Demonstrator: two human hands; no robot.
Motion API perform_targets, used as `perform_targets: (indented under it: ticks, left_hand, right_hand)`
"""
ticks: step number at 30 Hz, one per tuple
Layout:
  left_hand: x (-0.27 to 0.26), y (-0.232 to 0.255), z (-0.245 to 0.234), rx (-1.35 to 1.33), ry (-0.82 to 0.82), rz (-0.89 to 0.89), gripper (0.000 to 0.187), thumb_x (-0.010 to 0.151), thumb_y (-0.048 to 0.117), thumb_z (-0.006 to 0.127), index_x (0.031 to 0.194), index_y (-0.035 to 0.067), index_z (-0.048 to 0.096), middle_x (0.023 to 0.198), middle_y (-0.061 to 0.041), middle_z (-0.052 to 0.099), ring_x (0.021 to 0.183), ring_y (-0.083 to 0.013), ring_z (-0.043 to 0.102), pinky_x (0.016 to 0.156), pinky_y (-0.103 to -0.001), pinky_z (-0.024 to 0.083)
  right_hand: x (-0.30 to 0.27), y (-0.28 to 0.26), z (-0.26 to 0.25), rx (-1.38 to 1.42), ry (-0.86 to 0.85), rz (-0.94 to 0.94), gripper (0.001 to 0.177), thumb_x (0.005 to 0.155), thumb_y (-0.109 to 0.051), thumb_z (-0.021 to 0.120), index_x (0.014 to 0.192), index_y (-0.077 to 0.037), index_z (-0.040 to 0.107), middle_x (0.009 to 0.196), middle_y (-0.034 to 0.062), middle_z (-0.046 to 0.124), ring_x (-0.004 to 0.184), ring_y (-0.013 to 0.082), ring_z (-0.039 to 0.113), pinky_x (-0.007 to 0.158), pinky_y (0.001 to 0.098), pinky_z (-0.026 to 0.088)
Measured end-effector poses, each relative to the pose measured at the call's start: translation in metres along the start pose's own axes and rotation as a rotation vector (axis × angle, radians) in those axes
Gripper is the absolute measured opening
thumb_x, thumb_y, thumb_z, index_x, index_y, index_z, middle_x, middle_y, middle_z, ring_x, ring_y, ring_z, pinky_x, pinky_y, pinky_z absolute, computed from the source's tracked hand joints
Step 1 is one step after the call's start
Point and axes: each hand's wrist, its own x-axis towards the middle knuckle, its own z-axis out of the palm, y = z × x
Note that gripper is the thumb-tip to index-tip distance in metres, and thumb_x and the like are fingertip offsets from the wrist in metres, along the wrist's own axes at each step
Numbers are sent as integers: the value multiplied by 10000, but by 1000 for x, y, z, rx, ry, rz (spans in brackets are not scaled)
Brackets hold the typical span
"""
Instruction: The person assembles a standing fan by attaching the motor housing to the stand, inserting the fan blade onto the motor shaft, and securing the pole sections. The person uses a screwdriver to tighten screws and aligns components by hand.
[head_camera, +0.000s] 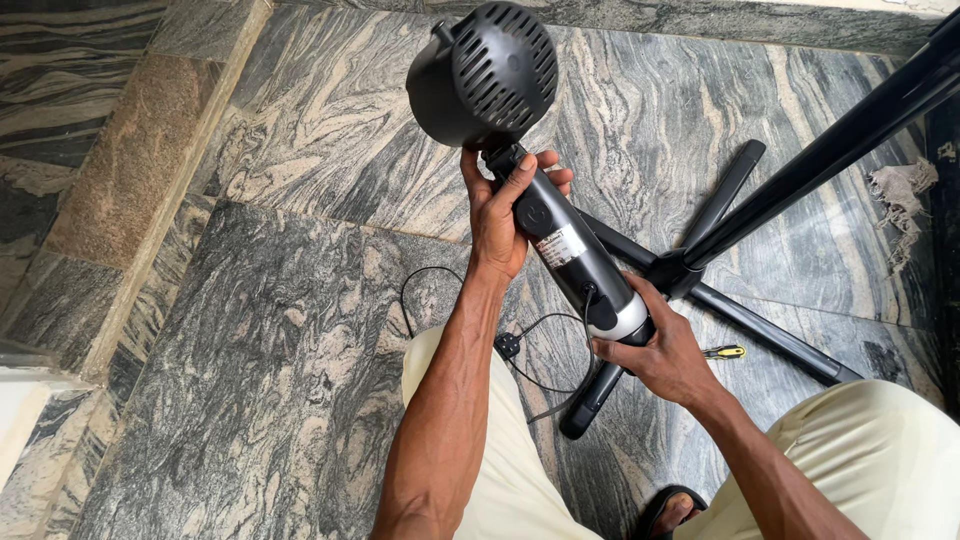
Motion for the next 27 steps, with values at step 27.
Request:
perform_targets:
  ticks: [27]
  left_hand:
    - [0,-10,-5,230,-116,173,892,947,235,719,1644,114,176,1080,-175,756,920,-220,760,811,-394,667]
  right_hand:
    - [-8,25,-15,1091,-450,143,799,711,-307,831,1290,133,498,1072,237,681,605,217,664,427,321,549]
